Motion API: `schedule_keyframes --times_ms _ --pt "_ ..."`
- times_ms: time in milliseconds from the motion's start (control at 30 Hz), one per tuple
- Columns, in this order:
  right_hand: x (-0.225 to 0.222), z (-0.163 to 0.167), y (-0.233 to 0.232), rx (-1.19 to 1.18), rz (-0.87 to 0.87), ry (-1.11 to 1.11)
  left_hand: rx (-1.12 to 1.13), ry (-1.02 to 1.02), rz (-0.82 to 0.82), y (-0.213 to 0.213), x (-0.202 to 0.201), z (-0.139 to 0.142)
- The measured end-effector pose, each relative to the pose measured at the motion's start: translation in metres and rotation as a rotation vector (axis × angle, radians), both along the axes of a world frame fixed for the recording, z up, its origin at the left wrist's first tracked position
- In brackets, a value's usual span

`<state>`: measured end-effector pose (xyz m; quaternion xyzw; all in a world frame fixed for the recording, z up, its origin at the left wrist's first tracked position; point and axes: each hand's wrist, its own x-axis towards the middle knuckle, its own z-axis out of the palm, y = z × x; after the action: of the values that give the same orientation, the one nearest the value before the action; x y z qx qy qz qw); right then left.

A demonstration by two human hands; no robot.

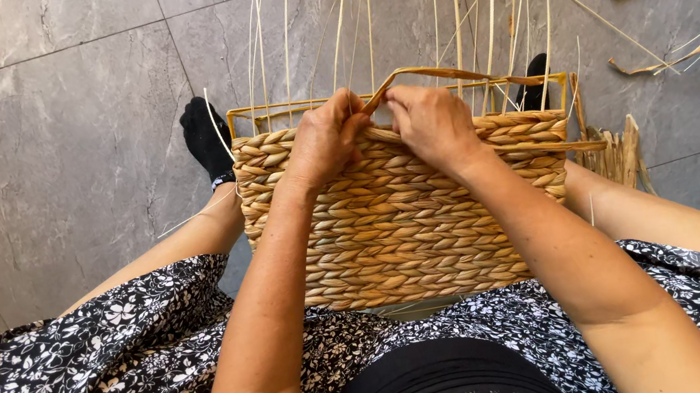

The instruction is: The person sits on the floor with a water hyacinth basket on their lap and weaves flat strands over and under the upright stakes along the top edge, tucking and tightening each strand by hand. They pull new strands from the pile beside them and press the woven rows down against the metal frame as they work around the rim.

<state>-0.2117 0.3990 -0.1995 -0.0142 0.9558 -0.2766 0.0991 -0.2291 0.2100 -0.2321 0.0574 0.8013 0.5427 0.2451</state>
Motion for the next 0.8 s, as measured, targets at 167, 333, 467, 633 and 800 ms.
schedule_keyframes --times_ms 167,333,467,633,800 --pt "-0.014 -0.013 -0.005 -0.353 -0.163 -0.141 0.120 -0.096 -0.030 -0.004 -0.003 0.005" --pt "-0.019 -0.022 0.004 -0.750 -0.185 -0.245 0.163 -0.248 -0.062 -0.008 -0.011 -0.001" --pt "-0.003 -0.029 0.009 -0.733 -0.172 0.069 0.234 -0.336 -0.077 -0.007 -0.016 -0.007" --pt "0.008 -0.030 0.017 -1.341 -0.687 0.094 0.253 -0.421 -0.121 -0.008 -0.024 -0.009" --pt "0.029 -0.016 0.029 -1.646 -0.728 -0.473 0.065 -0.353 -0.148 0.002 -0.030 -0.004"
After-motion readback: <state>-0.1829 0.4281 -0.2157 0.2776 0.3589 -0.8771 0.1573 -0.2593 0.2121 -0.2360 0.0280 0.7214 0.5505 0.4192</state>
